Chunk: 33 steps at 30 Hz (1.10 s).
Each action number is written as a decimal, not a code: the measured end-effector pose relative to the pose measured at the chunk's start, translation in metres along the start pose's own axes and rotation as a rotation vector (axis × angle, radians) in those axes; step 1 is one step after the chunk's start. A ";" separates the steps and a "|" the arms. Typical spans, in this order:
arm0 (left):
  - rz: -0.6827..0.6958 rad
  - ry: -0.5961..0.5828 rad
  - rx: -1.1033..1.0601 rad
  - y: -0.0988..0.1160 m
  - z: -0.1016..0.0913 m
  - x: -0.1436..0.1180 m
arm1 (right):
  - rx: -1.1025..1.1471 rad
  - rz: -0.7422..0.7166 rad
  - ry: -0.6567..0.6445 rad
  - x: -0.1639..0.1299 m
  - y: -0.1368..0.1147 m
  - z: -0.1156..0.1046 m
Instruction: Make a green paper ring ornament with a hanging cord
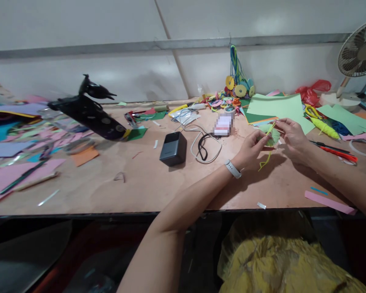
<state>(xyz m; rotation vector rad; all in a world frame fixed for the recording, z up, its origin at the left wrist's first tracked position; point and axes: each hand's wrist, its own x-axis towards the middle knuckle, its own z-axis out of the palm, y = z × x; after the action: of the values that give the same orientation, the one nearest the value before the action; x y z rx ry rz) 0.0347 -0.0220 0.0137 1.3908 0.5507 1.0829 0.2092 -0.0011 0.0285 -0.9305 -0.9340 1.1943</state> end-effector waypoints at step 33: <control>-0.028 0.028 -0.038 0.007 0.000 -0.001 | -0.075 0.087 0.148 -0.002 -0.007 0.008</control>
<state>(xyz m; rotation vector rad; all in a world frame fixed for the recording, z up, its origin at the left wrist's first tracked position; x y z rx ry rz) 0.0324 -0.0241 0.0196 1.3331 0.5652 1.0862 0.2032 -0.0035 0.0372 -1.1134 -0.8312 1.1531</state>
